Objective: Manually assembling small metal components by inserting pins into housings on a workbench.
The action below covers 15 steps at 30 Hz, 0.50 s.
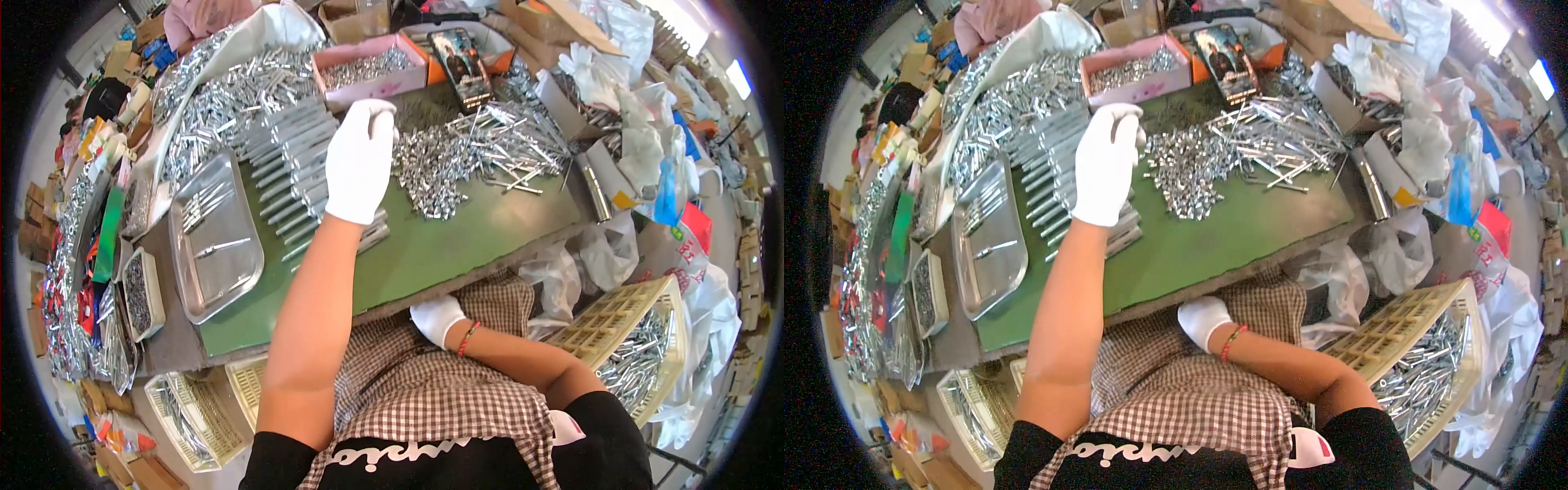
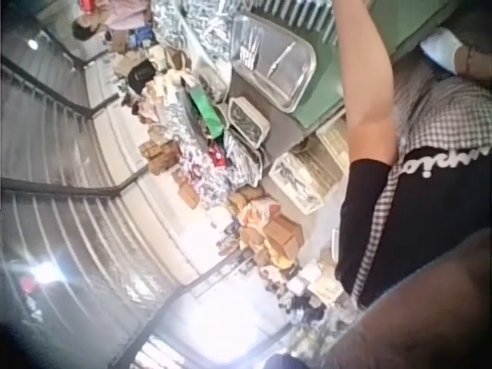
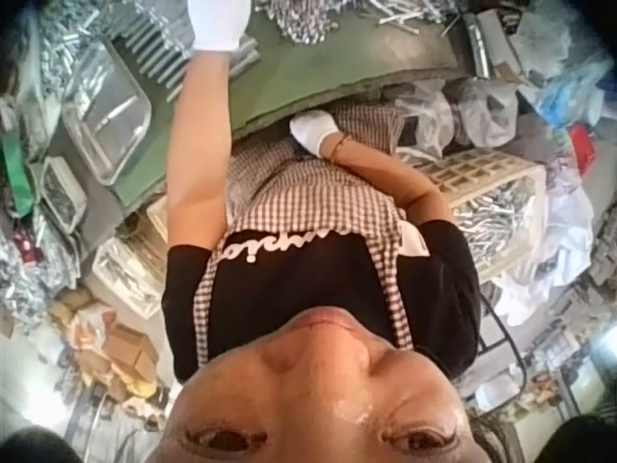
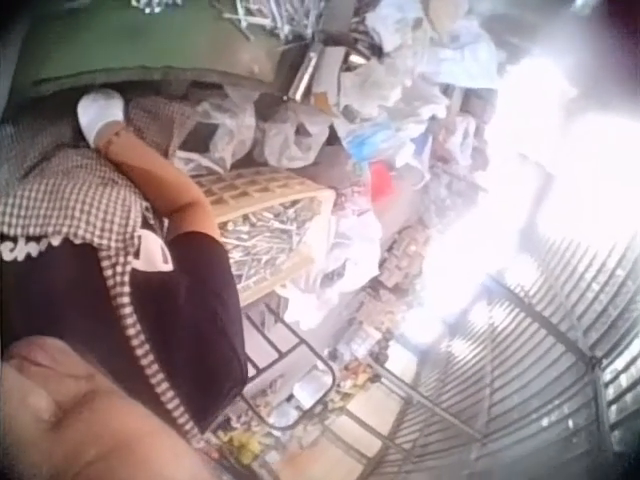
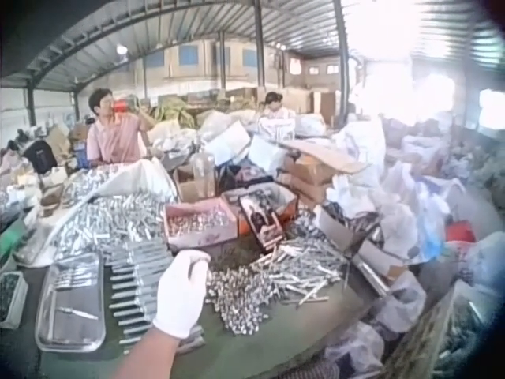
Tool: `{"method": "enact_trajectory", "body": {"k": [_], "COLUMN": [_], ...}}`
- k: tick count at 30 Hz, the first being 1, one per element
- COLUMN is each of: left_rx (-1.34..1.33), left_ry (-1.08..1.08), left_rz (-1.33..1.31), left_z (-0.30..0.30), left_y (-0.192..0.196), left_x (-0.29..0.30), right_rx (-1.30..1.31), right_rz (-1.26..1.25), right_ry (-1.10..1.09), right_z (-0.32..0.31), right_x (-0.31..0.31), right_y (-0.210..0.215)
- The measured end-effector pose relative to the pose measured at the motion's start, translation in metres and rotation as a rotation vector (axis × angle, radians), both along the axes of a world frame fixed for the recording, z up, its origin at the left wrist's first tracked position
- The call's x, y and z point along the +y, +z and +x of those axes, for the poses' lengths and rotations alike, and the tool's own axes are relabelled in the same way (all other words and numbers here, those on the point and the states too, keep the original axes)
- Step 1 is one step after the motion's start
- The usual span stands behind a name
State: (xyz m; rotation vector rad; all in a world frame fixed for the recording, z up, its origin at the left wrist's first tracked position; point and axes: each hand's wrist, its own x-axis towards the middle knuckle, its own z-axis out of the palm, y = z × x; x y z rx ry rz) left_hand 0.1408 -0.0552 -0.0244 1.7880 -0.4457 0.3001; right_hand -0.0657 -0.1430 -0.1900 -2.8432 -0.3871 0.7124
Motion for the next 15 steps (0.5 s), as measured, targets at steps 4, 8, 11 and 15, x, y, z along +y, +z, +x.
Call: {"method": "enact_trajectory", "body": {"k": [4,8,11,15], "left_rx": [0.004,0.037,0.06,0.033], "left_ry": [0.002,-0.004,-0.002,-0.012], "left_rz": [0.025,0.021,0.017,0.015], "left_z": [-0.003,-0.003,-0.003,-0.002], "left_y": [0.004,0.008,0.008,0.005], "left_x": [0.0,0.001,0.001,-0.001], "right_rx": [0.095,0.008,-0.114,-0.109], "right_rz": [-0.04,0.03,0.175,0.363], "right_ry": [0.042,-0.047,-0.031,0.005], "right_z": [0.004,0.004,0.003,-0.006], "right_x": [0.001,-0.005,-0.016,-0.04], "right_y": [0.0,0.001,0.018,0.035]}}
